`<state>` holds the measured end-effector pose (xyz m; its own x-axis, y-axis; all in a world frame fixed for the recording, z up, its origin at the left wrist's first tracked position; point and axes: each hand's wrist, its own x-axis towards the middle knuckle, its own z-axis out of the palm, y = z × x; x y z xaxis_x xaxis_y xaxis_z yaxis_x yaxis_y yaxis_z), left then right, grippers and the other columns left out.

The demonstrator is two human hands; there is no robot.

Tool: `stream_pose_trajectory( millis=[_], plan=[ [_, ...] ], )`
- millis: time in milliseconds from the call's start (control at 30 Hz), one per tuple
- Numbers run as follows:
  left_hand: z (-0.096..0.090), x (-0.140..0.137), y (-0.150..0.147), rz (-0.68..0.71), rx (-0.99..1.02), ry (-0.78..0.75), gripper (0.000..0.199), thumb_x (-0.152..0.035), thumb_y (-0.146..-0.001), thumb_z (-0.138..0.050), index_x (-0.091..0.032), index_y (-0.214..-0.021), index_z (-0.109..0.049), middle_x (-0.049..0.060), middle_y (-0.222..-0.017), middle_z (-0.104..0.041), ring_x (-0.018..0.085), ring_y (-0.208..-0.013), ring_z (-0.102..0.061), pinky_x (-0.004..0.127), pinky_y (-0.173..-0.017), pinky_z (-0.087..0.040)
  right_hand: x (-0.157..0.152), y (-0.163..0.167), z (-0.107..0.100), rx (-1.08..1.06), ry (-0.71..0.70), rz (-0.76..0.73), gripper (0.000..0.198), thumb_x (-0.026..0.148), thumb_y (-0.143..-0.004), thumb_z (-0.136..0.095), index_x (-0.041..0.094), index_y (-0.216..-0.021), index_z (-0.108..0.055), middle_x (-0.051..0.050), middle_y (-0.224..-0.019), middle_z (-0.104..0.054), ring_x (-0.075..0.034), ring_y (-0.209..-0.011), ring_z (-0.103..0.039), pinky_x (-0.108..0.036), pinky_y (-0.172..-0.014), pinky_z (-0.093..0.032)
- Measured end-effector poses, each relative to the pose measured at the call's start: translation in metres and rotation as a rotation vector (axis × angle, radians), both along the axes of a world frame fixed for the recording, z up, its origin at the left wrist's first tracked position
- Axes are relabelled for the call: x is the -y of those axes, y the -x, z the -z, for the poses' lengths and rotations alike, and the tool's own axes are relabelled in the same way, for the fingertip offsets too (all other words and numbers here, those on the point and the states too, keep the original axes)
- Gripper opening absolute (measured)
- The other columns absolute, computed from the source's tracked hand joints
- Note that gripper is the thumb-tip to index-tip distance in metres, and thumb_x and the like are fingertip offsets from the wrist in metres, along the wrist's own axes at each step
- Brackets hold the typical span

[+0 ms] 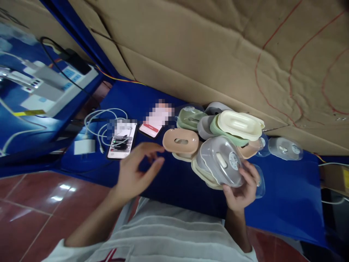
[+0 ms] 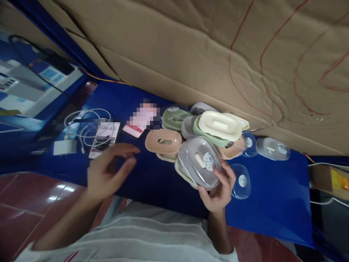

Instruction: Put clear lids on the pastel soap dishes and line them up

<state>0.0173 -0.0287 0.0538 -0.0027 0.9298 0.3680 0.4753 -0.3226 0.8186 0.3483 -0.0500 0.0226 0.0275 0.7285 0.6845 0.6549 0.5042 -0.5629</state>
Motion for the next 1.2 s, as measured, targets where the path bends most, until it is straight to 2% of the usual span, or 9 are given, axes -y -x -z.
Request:
stream_pose_trajectory(
  millis=[133,200,300,467,600,667,900,1100,1200],
  plan=[
    [0.009,0.021,-0.043,0.475,0.449,0.104,0.106,-0.041,-0.087,-0.094,-0.041,-0.171,-0.030,0.020,-0.173,-0.039,0.029,-0.126,-0.073,0.040,-0.090,-0.070,0.007,0.010,-0.011,-0.017,-0.039,-0.071,0.050,0.042,-0.086,-0.081,0.027,-0.133,-0.070,-0.012,-0.136,-0.063,-0.036,-0.125,-0.067,-0.065,-0.108,-0.058],
    [0.009,0.017,-0.064,0.550,0.539,0.097,0.121,-0.043,-0.080,-0.099,-0.045,-0.173,-0.022,0.018,-0.181,-0.025,0.038,-0.154,-0.052,0.048,-0.106,-0.066,0.012,0.017,-0.017,-0.026,-0.017,-0.115,0.049,0.043,-0.088,-0.079,0.030,-0.134,-0.069,-0.011,-0.137,-0.061,-0.036,-0.127,-0.066,-0.068,-0.110,-0.056],
    [0.008,0.004,-0.078,0.516,0.585,0.065,0.109,-0.041,-0.079,-0.100,-0.044,-0.168,-0.037,0.014,-0.179,-0.030,0.041,-0.167,-0.031,0.055,-0.118,-0.058,0.017,0.023,-0.022,-0.089,0.002,-0.171,0.039,0.045,-0.092,-0.076,0.030,-0.128,-0.071,-0.010,-0.134,-0.063,-0.036,-0.129,-0.066,-0.067,-0.111,-0.056],
    [0.013,-0.005,-0.077,0.523,0.571,0.058,0.095,-0.040,-0.076,-0.101,-0.042,-0.157,-0.052,0.014,-0.171,-0.043,0.038,-0.161,-0.043,0.055,-0.121,-0.053,0.020,0.019,-0.020,-0.306,0.152,-0.047,0.016,0.031,-0.109,-0.058,0.025,-0.109,-0.073,-0.006,-0.112,-0.072,-0.025,-0.110,-0.074,-0.051,-0.100,-0.061],
    [0.021,0.001,-0.078,0.453,0.624,0.018,0.096,-0.041,-0.077,-0.101,-0.041,-0.158,-0.048,0.015,-0.170,-0.042,0.037,-0.161,-0.042,0.058,-0.125,-0.049,0.019,0.018,-0.020,-0.040,0.123,-0.174,0.056,0.065,-0.099,-0.070,0.024,-0.138,-0.069,-0.014,-0.143,-0.064,-0.034,-0.131,-0.068,-0.056,-0.104,-0.062],
    [0.025,0.002,-0.078,0.386,0.607,0.016,0.095,-0.043,-0.078,-0.100,-0.040,-0.157,-0.049,0.014,-0.169,-0.041,0.037,-0.161,-0.042,0.058,-0.125,-0.048,0.016,0.019,-0.021,0.091,0.123,-0.185,0.065,0.063,-0.095,-0.077,0.025,-0.146,-0.065,-0.015,-0.151,-0.059,-0.037,-0.139,-0.064,-0.058,-0.107,-0.061],
    [0.037,0.002,-0.074,0.246,0.543,0.109,0.086,-0.051,-0.078,-0.099,-0.037,-0.151,-0.056,0.013,-0.161,-0.042,0.037,-0.157,-0.044,0.050,-0.116,-0.057,0.004,0.010,-0.024,0.154,0.156,0.037,0.057,0.041,-0.101,-0.073,0.027,-0.155,-0.061,-0.014,-0.165,-0.053,-0.041,-0.155,-0.050,-0.071,-0.122,-0.045],
    [0.042,0.001,-0.076,0.209,0.348,-0.031,0.065,-0.059,-0.075,-0.097,-0.028,-0.125,-0.068,0.013,-0.151,-0.049,0.040,-0.148,-0.053,0.065,-0.124,-0.045,0.009,0.021,-0.032,0.474,0.098,-0.154,0.046,0.048,-0.102,-0.074,0.032,-0.144,-0.069,-0.004,-0.145,-0.073,-0.032,-0.155,-0.050,-0.059,-0.135,-0.028],
    [0.040,-0.001,-0.076,0.244,0.254,-0.086,0.069,-0.059,-0.078,-0.094,-0.030,-0.133,-0.066,0.014,-0.151,-0.049,0.040,-0.146,-0.054,0.062,-0.118,-0.052,0.007,0.025,-0.041,0.546,0.161,-0.197,0.036,0.044,-0.106,-0.070,0.032,-0.140,-0.072,-0.001,-0.130,-0.081,-0.029,-0.152,-0.053,-0.057,-0.137,-0.016]
  ],
)
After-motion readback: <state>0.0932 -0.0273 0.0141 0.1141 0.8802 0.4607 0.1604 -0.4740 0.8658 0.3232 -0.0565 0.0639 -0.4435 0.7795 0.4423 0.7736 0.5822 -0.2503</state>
